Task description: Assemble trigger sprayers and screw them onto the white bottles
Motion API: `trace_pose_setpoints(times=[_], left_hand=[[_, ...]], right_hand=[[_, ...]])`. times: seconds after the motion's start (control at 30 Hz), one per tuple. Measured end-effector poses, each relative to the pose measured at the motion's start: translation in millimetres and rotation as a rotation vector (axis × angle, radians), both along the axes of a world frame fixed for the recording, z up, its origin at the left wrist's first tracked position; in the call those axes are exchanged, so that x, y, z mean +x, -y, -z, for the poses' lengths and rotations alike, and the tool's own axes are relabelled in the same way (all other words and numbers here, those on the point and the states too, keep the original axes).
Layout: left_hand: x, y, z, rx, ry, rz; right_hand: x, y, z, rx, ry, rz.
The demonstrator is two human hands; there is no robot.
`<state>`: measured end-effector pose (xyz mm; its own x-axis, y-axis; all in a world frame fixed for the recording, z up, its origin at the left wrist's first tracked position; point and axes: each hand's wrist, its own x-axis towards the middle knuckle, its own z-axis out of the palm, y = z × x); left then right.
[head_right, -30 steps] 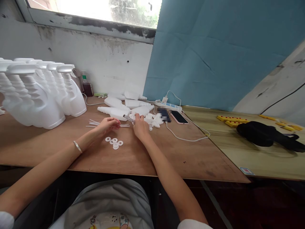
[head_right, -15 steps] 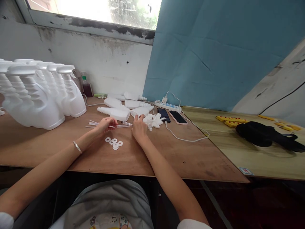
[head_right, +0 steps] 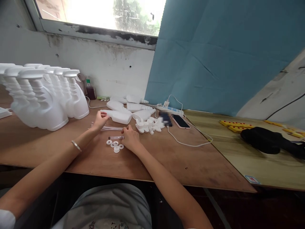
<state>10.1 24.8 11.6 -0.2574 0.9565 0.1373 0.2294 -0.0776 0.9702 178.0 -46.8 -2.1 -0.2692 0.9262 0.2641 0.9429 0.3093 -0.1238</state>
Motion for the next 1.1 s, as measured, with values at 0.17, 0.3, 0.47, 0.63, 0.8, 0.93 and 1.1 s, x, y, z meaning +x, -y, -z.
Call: trace_pose_setpoints(times=[0.17,0.3,0.47,0.63,0.8,0.93,1.1], left_hand=[[-40.0,-15.3,-26.0,0.144,-0.583,-0.466],[-72.1,-20.3,-33.8,0.308,-0.768,-0.632],[-92.6,-33.8,-32.9,0.385,-0.83,-0.556],[-99.7,-49.3,-44.0,0.269,-0.76,-0.562],[-101.7,-54.2,-52.9,0.251,-0.792,-0.619],[-98.7,-59.1,-55.1,0.246,-0.784,-0.641],[-75.3,-46.7,-51.6,0.399,-0.864,-0.485]], right_hand=[[3.0,-2.3,3.2,0.011,-0.058,-0.052],[3.5,-1.9,-0.5,0.009,-0.001,-0.111],[2.7,1.6,-3.9,0.043,0.192,-0.093],[5.5,3.2,-5.5,0.01,0.23,-0.079],[4.3,2.0,-5.2,0.061,0.172,-0.065],[2.4,1.3,-4.4,0.137,0.057,-0.056],[2.8,0.4,-6.1,0.172,-0.272,-0.104]])
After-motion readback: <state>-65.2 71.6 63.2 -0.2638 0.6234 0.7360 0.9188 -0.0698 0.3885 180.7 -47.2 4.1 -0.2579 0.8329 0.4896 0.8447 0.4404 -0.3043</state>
